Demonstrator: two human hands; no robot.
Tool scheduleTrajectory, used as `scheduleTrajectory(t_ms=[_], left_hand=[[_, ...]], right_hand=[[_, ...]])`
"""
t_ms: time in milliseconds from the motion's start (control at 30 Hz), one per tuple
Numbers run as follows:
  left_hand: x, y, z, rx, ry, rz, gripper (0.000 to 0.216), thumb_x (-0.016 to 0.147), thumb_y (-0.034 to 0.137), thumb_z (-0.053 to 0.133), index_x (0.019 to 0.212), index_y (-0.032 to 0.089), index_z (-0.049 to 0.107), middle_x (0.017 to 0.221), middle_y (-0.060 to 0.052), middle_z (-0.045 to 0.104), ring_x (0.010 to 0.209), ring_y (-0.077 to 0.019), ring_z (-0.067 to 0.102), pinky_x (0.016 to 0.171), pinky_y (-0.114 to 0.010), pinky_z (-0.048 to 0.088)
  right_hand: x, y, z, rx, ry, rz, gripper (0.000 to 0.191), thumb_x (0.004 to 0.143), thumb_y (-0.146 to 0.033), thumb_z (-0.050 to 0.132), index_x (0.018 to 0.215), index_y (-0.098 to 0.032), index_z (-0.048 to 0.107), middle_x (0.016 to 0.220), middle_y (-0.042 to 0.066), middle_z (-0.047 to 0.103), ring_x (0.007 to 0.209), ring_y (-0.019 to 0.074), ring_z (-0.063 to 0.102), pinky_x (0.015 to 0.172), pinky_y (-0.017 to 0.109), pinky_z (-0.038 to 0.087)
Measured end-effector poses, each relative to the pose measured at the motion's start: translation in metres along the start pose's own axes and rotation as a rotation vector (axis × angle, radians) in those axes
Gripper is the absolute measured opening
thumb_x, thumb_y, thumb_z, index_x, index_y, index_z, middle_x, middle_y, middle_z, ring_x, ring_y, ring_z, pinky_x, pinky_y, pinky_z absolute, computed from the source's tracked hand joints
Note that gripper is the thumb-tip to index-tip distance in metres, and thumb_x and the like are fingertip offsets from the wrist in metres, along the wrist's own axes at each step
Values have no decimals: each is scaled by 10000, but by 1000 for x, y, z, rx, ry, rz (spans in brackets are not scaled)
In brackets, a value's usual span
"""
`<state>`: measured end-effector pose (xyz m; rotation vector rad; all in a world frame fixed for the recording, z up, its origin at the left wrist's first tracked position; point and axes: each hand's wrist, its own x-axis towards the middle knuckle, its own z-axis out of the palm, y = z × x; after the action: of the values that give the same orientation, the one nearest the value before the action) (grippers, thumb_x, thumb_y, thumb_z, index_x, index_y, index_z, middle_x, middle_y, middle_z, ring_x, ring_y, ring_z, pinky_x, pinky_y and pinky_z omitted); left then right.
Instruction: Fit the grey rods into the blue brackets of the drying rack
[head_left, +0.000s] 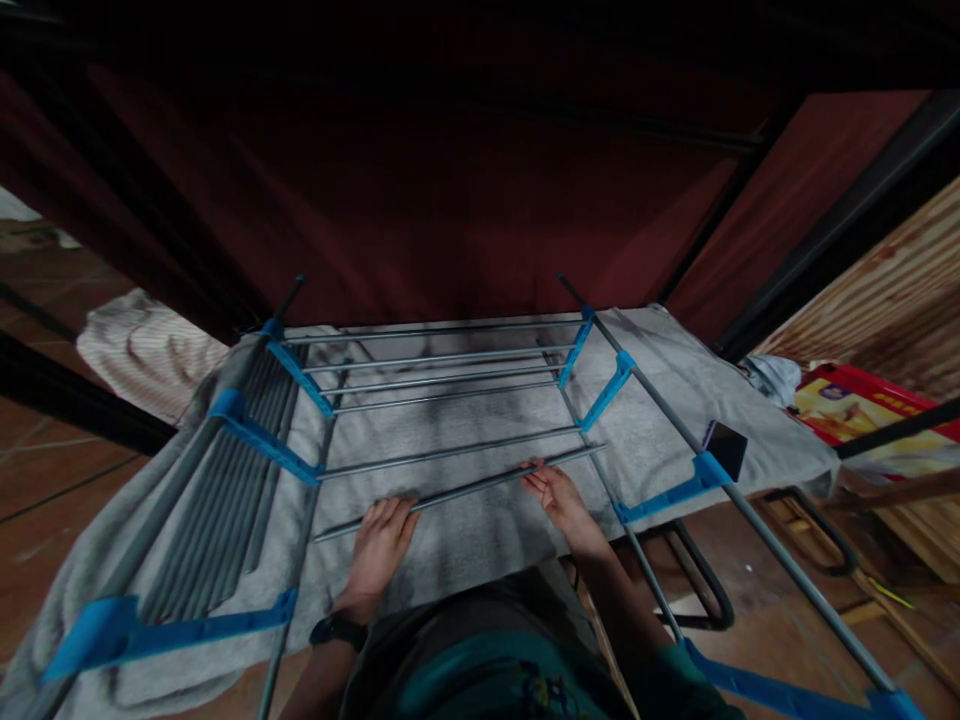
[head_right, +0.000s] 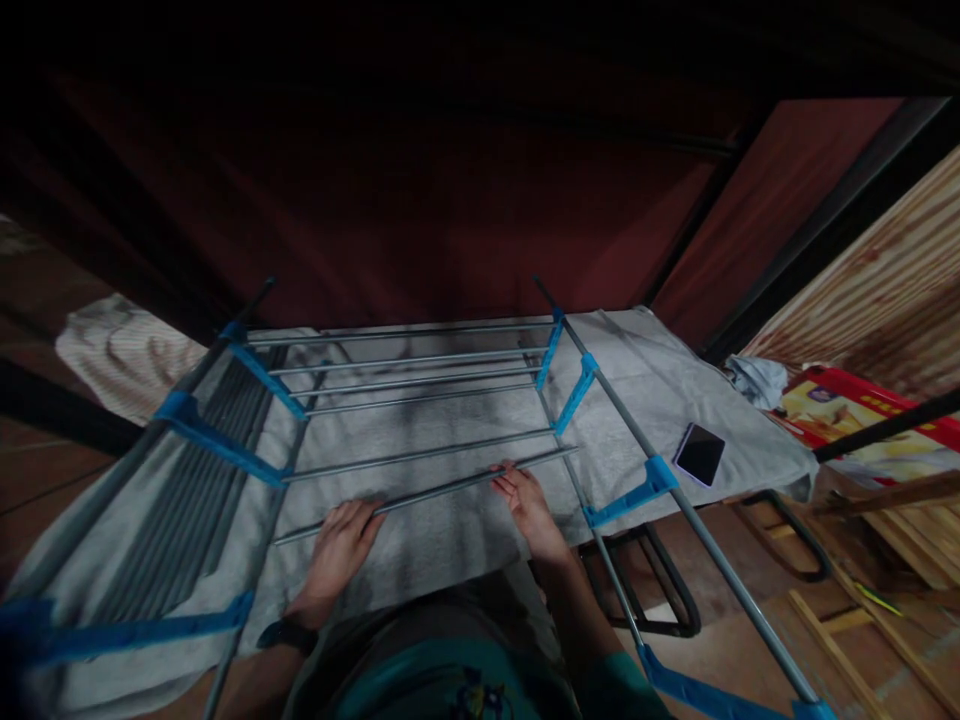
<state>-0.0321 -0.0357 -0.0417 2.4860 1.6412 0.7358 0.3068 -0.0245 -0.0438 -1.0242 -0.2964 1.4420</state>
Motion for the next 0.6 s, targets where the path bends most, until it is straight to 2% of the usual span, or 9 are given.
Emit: scheduleTrajectory(t_ms=[267,433,533,600], left_hand=[[0,5,-1,-60,8,-61,335,1048,373,414,1108,223,707,1021,-75,736,978,-254,668,924,-426,521],[5,14,-6,-134,6,-73,289,1029,392,490,1127,236,713,1082,-81,747,1038,-263,674,968,-457,517],[16,28,-18,-242,111,-74,285,994,431,579,1171,243,699,1130,-83,743,1092,-269,671,984,-463,519],[29,42,-36,-334,234,-107,271,996,426,582,1151,237,697,1121,-85,740,1085,-257,678,972,-447,534]], right_hand=[[-5,-8,6,-4,-32,-57,197,709,-288,839,828,-251,687,958,31,774,966,221,734,898,379,601],[-10,-4,15,-1,-93,-13,194,696,-274,832,842,-244,708,1005,63,775,1039,243,724,956,414,574],[-10,3,16,3,-78,-9,200,694,-264,834,845,-243,705,990,61,775,1044,243,724,978,428,556],[-9,7,15,1,-65,-6,209,692,-270,840,848,-245,704,976,59,777,1022,242,728,971,428,556]])
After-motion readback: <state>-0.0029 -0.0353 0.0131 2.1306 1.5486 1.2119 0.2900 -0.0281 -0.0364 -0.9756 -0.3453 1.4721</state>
